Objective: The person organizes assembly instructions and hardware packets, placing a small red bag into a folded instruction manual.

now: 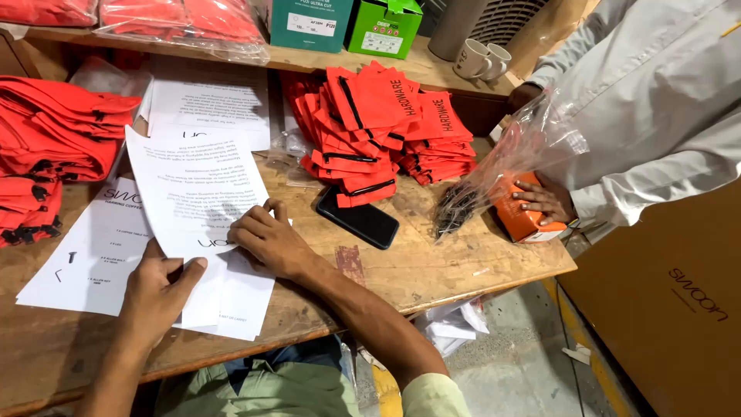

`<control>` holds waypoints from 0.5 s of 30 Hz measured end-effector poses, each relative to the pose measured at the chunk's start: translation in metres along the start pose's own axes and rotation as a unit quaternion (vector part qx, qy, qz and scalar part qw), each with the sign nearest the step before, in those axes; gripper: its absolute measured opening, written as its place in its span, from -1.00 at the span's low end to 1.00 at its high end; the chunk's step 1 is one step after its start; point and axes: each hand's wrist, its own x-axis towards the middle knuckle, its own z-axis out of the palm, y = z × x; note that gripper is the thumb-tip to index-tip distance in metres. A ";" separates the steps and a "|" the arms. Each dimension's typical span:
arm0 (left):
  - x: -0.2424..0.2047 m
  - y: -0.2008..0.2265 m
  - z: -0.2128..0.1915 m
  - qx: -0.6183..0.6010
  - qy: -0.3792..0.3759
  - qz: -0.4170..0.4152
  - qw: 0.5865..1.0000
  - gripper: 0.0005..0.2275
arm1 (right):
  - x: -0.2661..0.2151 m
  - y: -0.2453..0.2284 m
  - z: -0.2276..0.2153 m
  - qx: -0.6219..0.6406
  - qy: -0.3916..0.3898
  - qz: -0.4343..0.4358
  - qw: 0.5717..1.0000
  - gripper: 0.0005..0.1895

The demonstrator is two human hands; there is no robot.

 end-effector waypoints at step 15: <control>0.009 0.052 -0.010 -0.089 -0.024 -0.186 0.978 -0.39 | 0.004 -0.007 -0.012 -0.023 0.136 -0.045 0.989 -0.68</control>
